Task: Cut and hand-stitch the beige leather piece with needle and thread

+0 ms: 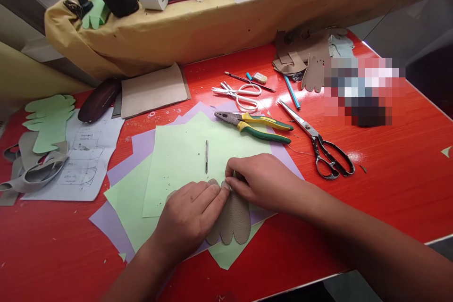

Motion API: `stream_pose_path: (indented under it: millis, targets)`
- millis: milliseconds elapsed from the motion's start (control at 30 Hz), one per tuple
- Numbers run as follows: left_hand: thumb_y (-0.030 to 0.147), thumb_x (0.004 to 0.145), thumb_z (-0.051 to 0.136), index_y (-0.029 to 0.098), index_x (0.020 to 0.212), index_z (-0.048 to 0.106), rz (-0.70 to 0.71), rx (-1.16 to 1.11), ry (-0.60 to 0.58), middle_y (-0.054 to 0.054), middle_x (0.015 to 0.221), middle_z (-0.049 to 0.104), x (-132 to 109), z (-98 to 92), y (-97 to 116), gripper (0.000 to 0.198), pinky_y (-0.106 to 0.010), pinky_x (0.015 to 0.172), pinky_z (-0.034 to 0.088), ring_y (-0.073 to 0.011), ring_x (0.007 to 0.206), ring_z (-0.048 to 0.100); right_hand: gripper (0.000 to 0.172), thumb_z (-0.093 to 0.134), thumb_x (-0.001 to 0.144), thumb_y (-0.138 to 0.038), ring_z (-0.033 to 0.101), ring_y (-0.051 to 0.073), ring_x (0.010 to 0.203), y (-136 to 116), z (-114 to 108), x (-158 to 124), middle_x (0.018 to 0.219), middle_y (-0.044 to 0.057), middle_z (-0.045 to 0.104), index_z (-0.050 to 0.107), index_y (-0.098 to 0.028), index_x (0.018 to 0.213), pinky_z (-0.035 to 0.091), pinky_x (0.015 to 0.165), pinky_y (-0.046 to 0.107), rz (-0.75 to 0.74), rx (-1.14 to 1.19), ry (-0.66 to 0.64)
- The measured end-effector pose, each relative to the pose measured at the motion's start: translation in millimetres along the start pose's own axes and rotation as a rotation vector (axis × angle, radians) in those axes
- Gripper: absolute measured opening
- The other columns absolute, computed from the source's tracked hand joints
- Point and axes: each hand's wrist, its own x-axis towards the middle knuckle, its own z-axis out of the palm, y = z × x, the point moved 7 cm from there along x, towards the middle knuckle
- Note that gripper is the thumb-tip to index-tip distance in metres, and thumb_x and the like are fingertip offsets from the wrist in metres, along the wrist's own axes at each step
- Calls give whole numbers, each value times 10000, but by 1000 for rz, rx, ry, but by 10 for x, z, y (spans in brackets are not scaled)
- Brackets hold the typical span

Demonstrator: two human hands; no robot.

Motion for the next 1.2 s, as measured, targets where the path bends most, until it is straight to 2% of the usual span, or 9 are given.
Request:
stream_pose_path:
  millis: [400, 833, 933, 1067, 1133, 1200]
  targets:
    - [32, 959, 639, 87, 1076, 703, -28, -19, 3, -103, 838, 783, 21, 17, 4, 145, -378, 594, 509, -231, 662, 674, 120, 610, 963, -286, 655, 184, 723, -5, -11, -16, 824, 14, 774, 714, -227, 960, 244, 587, 287, 1, 12, 2]
    - [54, 973, 606, 107, 1052, 711, -54, -30, 35, -93, 822, 765, 22, 20, -7, 141, -359, 635, 539, -225, 710, 690, 120, 659, 968, -332, 666, 193, 758, -1, -3, -1, 841, 8, 781, 731, -238, 983, 268, 602, 274, -1, 20, 9]
    - [76, 989, 579, 132, 1011, 717, -116, -78, 23, -81, 815, 756, 27, 26, -52, 151, -343, 636, 530, -211, 693, 676, 111, 655, 966, -317, 656, 184, 747, -7, -4, -3, 838, 8, 778, 731, -236, 972, 271, 602, 270, -3, 24, 16]
    - [154, 1023, 552, 166, 1046, 724, -226, -282, -82, -52, 833, 754, 41, -12, -185, 174, -313, 648, 519, -200, 725, 684, 108, 657, 961, -306, 650, 180, 749, -12, -10, -9, 837, 9, 772, 736, -232, 965, 277, 602, 267, 6, 26, 25]
    - [198, 1035, 543, 200, 1060, 722, -355, -379, -117, -31, 866, 757, 44, -68, -336, 180, -285, 675, 511, -183, 767, 697, 113, 662, 958, -311, 646, 180, 744, -20, -15, -12, 832, 9, 771, 740, -230, 970, 277, 599, 266, 5, 31, 27]
    - [252, 1035, 552, 226, 1020, 711, -557, -360, -130, -13, 886, 752, 32, -117, -551, 162, -274, 668, 478, -172, 757, 687, 114, 665, 958, -313, 637, 176, 731, -31, -22, -16, 824, 8, 769, 743, -231, 973, 273, 594, 264, 1, 37, 29]
